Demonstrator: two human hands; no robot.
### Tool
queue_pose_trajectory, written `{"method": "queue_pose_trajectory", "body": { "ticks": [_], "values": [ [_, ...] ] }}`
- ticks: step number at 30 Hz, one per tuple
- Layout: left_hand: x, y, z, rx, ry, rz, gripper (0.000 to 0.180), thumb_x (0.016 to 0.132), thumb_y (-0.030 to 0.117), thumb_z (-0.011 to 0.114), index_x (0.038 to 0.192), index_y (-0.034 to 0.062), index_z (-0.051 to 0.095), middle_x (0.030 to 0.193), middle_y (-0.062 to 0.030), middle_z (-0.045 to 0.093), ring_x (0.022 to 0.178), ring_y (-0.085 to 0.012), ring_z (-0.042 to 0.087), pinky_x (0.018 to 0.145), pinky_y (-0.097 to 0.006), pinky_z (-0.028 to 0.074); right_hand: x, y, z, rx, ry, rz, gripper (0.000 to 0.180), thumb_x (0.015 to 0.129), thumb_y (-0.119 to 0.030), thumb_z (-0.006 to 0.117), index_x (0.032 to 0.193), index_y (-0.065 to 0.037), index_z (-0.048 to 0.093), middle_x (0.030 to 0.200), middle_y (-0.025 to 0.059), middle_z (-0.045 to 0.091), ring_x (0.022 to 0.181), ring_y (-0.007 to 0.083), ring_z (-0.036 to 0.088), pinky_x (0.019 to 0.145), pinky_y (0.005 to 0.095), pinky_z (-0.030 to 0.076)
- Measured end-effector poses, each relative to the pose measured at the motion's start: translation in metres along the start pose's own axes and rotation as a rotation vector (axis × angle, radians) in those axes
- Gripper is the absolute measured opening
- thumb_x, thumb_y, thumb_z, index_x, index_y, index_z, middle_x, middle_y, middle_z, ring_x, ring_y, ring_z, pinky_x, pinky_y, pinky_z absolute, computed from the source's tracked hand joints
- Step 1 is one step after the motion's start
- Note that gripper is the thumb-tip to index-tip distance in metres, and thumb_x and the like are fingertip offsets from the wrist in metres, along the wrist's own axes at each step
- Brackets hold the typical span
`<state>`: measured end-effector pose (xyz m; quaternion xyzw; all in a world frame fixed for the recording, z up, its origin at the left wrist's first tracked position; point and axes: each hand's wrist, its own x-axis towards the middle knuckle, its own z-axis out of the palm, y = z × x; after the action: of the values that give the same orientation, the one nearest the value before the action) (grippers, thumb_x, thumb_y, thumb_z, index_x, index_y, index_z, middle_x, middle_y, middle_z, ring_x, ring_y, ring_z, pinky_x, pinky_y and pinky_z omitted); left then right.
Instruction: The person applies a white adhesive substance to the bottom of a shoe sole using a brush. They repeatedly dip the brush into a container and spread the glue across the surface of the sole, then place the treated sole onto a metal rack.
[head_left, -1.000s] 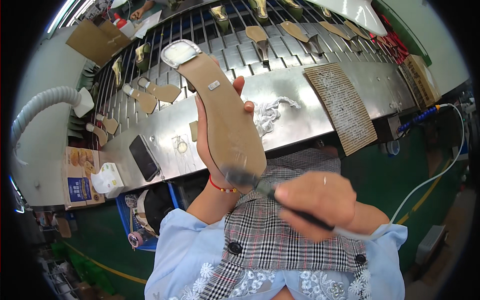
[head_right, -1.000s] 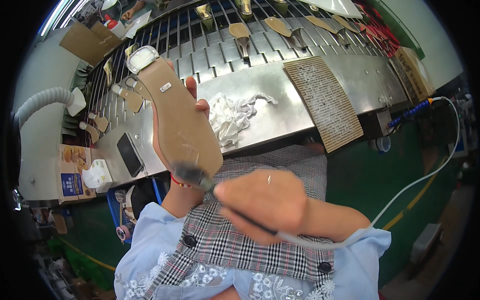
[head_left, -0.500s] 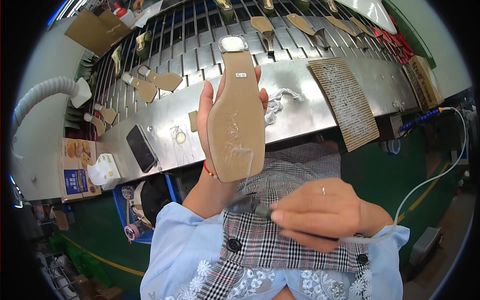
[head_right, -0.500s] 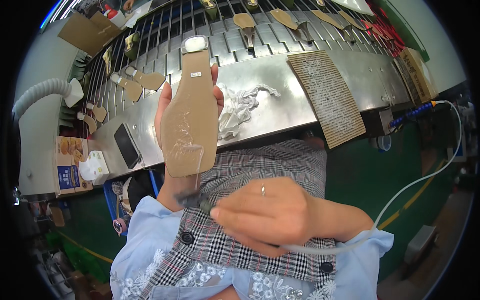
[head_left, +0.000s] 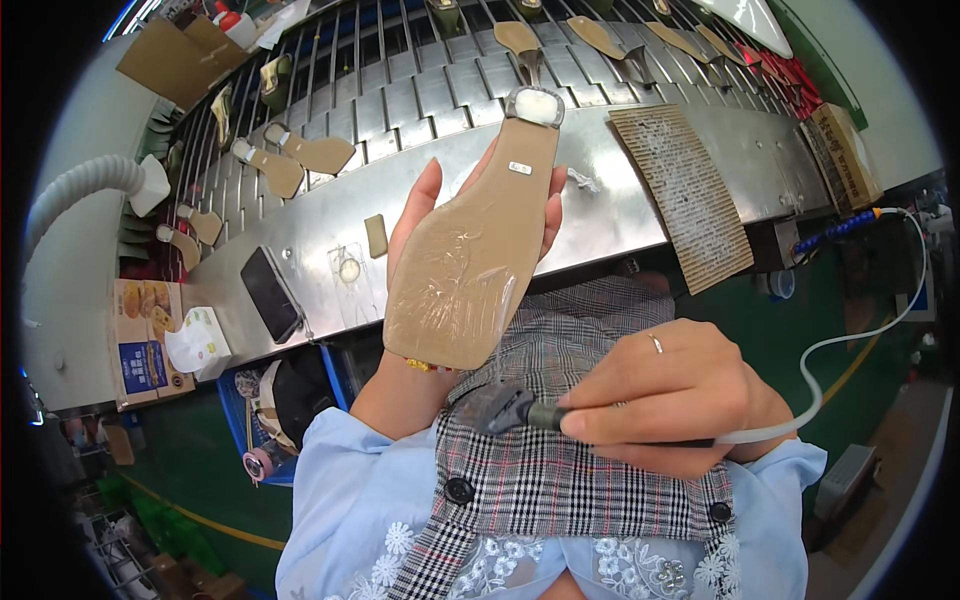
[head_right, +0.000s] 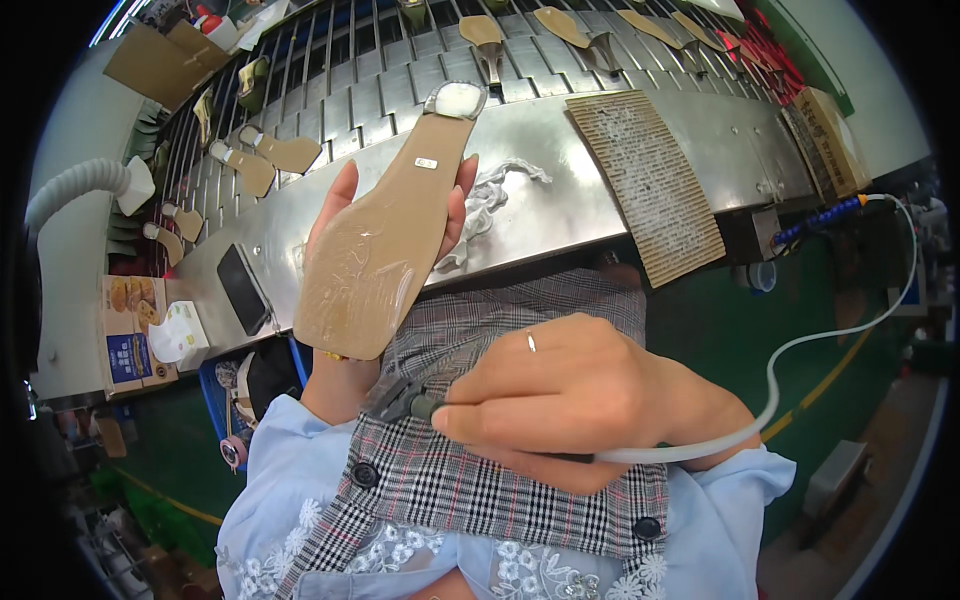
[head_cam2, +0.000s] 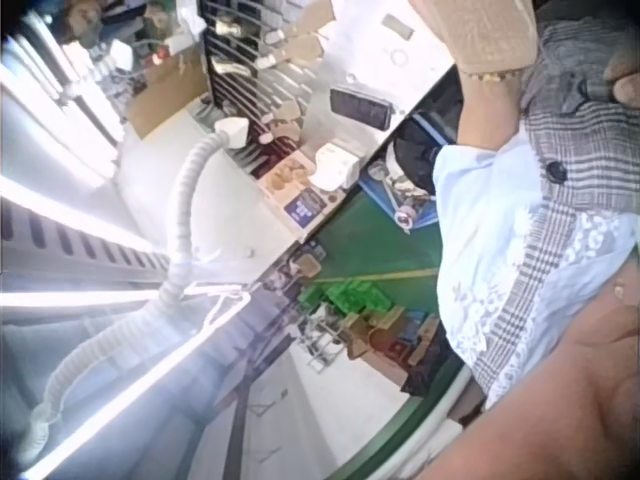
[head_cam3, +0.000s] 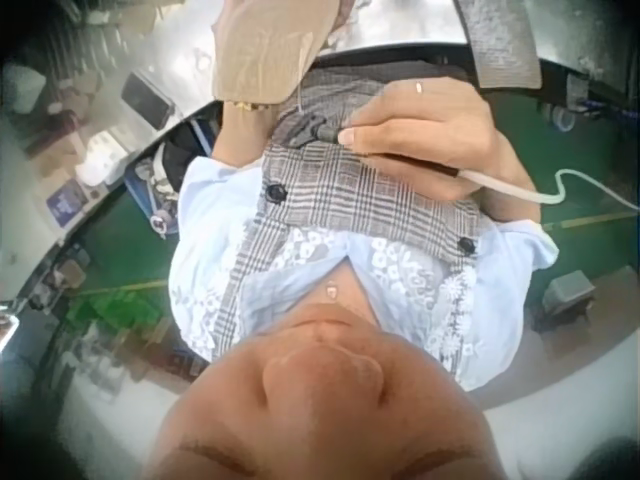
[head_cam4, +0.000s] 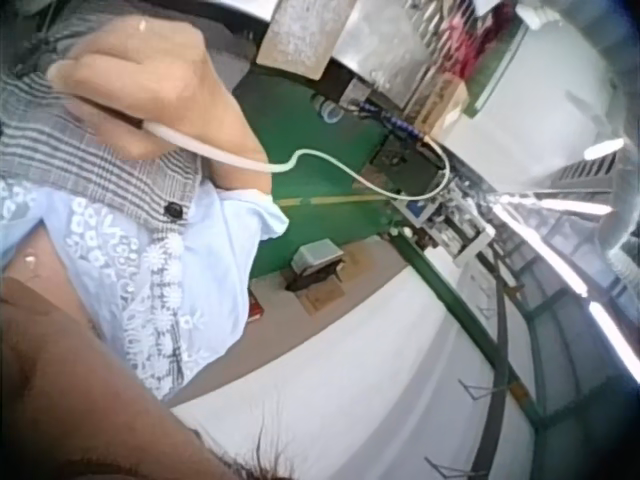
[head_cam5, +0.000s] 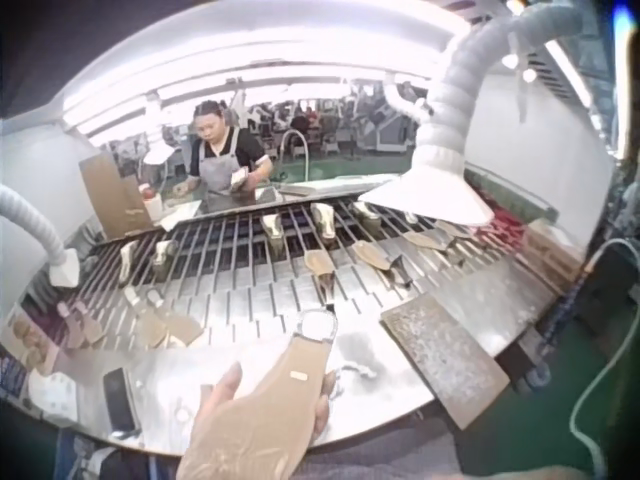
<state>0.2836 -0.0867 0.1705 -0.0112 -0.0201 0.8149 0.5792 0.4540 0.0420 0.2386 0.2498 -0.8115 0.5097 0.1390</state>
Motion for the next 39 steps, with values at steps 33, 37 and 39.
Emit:
{"method": "queue_pose_trajectory", "body": {
  "ticks": [33,37,39],
  "values": [
    [-0.029,0.004,0.021,-0.024,-0.074,-0.188,0.093,0.093,0.066,0.037,0.151,-0.0011,0.008,0.155,-0.0201,0.02,0.141,-0.0342,0.029,0.112,-0.044,0.031,-0.001,0.005,-0.057,-0.173,0.112,-0.016,0.027,0.066,-0.013,0.074,0.088,0.001,0.071,0.082,0.0211,0.069,0.067,0.0276,0.069,0.058,0.0324,0.055],
    [-0.033,0.003,0.026,-0.007,-0.048,-0.172,0.098,0.091,0.069,0.036,0.151,-0.0031,0.006,0.156,-0.0203,0.017,0.141,-0.0341,0.027,0.113,-0.044,0.03,-0.004,0.01,-0.066,-0.256,0.185,-0.024,0.026,0.066,-0.013,0.074,0.088,0.0,0.071,0.083,0.0212,0.069,0.066,0.0278,0.068,0.058,0.0324,0.054],
    [-0.038,0.005,0.026,-0.07,-0.01,-0.185,0.101,0.09,0.071,0.035,0.15,-0.0041,0.006,0.156,-0.0209,0.017,0.142,-0.0342,0.027,0.113,-0.044,0.029,-0.004,0.005,-0.068,-0.211,0.162,-0.028,0.026,0.066,-0.012,0.074,0.088,0.0,0.071,0.083,0.0214,0.069,0.066,0.0277,0.068,0.058,0.0325,0.054]
  ]
}}
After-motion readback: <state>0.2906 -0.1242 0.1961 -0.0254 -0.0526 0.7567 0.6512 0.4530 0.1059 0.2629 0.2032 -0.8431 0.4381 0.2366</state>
